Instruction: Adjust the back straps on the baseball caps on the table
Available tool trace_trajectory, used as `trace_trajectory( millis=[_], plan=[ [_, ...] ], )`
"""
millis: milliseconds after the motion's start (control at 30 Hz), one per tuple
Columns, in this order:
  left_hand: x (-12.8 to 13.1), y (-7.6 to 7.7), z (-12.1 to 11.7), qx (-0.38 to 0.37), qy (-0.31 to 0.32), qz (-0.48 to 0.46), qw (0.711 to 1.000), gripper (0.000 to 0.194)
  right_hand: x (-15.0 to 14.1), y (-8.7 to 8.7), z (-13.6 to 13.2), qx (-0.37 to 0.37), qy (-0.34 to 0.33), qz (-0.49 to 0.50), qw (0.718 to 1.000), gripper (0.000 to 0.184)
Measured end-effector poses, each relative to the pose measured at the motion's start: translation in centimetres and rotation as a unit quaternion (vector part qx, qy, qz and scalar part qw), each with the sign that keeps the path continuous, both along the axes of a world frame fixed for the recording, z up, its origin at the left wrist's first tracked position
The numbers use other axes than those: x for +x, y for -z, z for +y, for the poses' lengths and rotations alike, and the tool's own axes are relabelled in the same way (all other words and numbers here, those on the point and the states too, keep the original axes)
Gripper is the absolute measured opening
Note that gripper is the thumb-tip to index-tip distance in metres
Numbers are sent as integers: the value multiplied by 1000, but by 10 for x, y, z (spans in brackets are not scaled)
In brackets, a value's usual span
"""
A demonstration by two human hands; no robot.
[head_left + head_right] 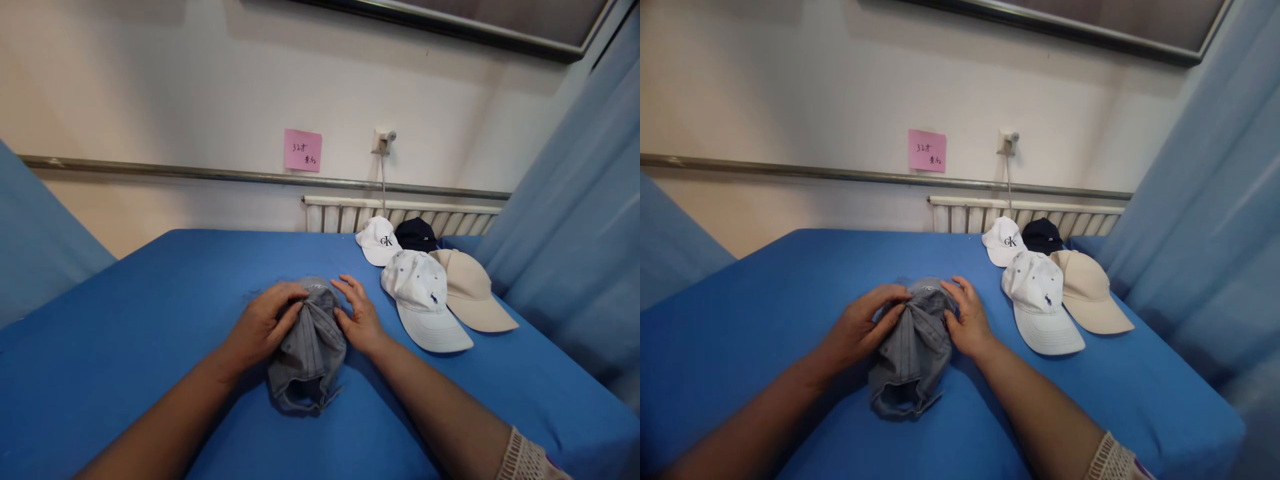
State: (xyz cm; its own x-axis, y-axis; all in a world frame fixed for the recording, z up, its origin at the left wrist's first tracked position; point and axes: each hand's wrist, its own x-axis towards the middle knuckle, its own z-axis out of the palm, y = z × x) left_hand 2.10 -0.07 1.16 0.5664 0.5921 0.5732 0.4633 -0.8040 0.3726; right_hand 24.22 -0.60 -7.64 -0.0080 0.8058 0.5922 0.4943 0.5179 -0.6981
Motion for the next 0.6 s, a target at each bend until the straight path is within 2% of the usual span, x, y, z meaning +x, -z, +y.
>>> trace_trajectory(
  millis=[100, 200, 367, 433, 500, 600],
  plan=[
    [0, 1, 0, -21, 22, 13, 999, 23, 2, 1, 2, -4, -12, -15, 1000, 39],
    [-2, 0, 3, -41, 14, 17, 999, 23, 4, -1, 4, -14, -30, -2, 999, 15],
    [-4, -5, 4, -66, -43, 3, 997, 25, 2, -18, -9, -11, -62, 41, 997, 15],
    [-3, -5, 3, -64, -46, 2, 997, 24, -1, -24, -16, -3, -99, 20, 995, 14],
    [-2, -5, 1, -57, -43, 4, 997, 23, -5, -27, -21, 7, -121, -3, 993, 6],
    [-2, -6, 0, -52, -41, -2, 998, 21, -8, -27, -24, 20, -103, 1, 994, 9]
  ],
)
